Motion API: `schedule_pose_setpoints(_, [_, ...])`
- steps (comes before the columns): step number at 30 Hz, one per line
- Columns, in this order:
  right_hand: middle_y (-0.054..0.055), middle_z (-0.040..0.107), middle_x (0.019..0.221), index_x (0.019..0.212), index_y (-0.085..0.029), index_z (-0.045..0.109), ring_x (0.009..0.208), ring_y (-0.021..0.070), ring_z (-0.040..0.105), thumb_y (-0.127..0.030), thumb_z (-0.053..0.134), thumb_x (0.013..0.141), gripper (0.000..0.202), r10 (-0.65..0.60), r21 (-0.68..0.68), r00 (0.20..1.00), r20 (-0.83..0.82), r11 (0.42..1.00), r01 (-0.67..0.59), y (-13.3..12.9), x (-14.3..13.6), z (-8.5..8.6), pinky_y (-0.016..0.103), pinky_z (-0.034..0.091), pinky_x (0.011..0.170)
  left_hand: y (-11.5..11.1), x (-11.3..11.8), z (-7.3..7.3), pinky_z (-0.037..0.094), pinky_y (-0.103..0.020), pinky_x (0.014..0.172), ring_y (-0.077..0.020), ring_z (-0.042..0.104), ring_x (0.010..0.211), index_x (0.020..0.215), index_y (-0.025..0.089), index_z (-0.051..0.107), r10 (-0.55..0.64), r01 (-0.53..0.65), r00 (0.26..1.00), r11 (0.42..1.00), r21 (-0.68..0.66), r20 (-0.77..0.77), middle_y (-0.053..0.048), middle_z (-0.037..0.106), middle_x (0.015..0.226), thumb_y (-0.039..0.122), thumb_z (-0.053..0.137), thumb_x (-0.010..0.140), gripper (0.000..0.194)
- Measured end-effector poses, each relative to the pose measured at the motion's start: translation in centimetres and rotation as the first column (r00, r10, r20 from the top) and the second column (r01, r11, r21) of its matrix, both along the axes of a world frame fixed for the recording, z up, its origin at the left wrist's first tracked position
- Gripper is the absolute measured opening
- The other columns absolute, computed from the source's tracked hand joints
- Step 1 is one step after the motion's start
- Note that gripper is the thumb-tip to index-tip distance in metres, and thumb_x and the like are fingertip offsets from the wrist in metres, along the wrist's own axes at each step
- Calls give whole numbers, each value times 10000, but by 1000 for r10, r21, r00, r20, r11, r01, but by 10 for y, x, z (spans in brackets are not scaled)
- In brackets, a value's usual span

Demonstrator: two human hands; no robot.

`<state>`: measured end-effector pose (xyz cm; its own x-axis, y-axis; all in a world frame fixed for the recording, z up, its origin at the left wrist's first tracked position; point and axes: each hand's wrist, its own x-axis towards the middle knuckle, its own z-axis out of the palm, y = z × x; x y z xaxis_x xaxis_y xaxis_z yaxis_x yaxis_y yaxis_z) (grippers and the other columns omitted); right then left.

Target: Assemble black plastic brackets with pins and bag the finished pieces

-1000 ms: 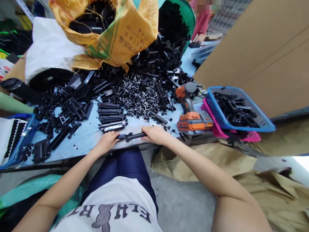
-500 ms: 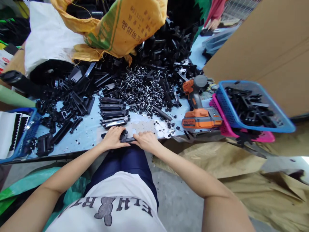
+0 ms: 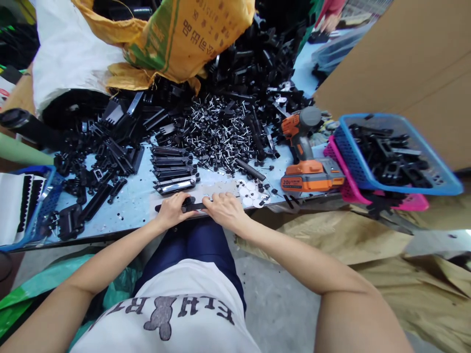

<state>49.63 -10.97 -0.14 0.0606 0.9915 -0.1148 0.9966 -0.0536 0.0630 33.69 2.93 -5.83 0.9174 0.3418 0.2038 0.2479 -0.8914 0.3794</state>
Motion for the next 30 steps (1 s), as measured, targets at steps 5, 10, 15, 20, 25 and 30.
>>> schedule_pose_setpoints(5, [101, 607, 860, 990, -177, 573, 778, 200, 548, -501, 295, 939, 429, -40, 34, 999, -6, 999, 41, -8, 26, -23, 288, 288, 656, 2, 33, 26, 390, -398, 926, -260, 492, 1115, 1213, 162, 459, -56, 56, 998, 997, 51, -10, -130, 579, 1140, 481, 494, 857, 479])
schedule_pose_setpoints(10, [90, 603, 901, 942, -173, 594, 827, 205, 538, -532, 328, 922, 448, -53, 84, 998, -45, 995, 56, -22, 54, -42, 282, 334, 676, 42, 114, 50, 359, -443, 903, -271, 495, 1078, 1055, 145, 602, 93, -66, 977, 987, 144, -191, -130, 633, 1039, 116, 401, 863, 280])
schedule_pose_setpoints(15, [114, 593, 1027, 1064, -156, 572, 945, 232, 494, -378, 336, 953, 342, -230, 198, 972, -55, 951, 236, -1, 70, -39, 311, 362, 770, 61, 157, 44, 390, -397, 875, -248, 564, 968, 891, 104, 665, 114, -79, 949, 989, 129, -293, -140, 651, 900, 56, 463, 787, 232])
schedule_pose_setpoints(20, [151, 557, 1068, 1088, -132, 563, 995, 249, 457, -193, 335, 931, 284, -364, 123, 931, -19, 923, 363, 41, 84, -34, 324, 367, 789, 55, 116, 50, 428, -328, 850, -206, 574, 951, 1043, 133, 626, 134, -118, 980, 987, 111, -149, -118, 613, 1020, 102, 387, 851, 308])
schedule_pose_setpoints(25, [156, 546, 1039, 1025, -122, 563, 995, 256, 461, -184, 366, 914, 235, -402, 92, 916, -22, 911, 402, 47, 85, -40, 324, 381, 777, 51, 21, 50, 467, -311, 819, -198, 575, 908, 1025, 135, 595, 181, -181, 983, 983, -5, 27, -90, 601, 951, 154, 405, 867, 247])
schedule_pose_setpoints(30, [142, 541, 1047, 1064, -133, 507, 981, 238, 474, -210, 363, 918, 219, -428, 112, 902, -59, 895, 432, 41, 84, -44, 306, 390, 761, 36, -22, 41, 481, -343, 770, -214, 568, 848, 993, 144, 598, 168, -163, 980, 985, 61, -108, -99, 578, 912, 95, 379, 851, 265])
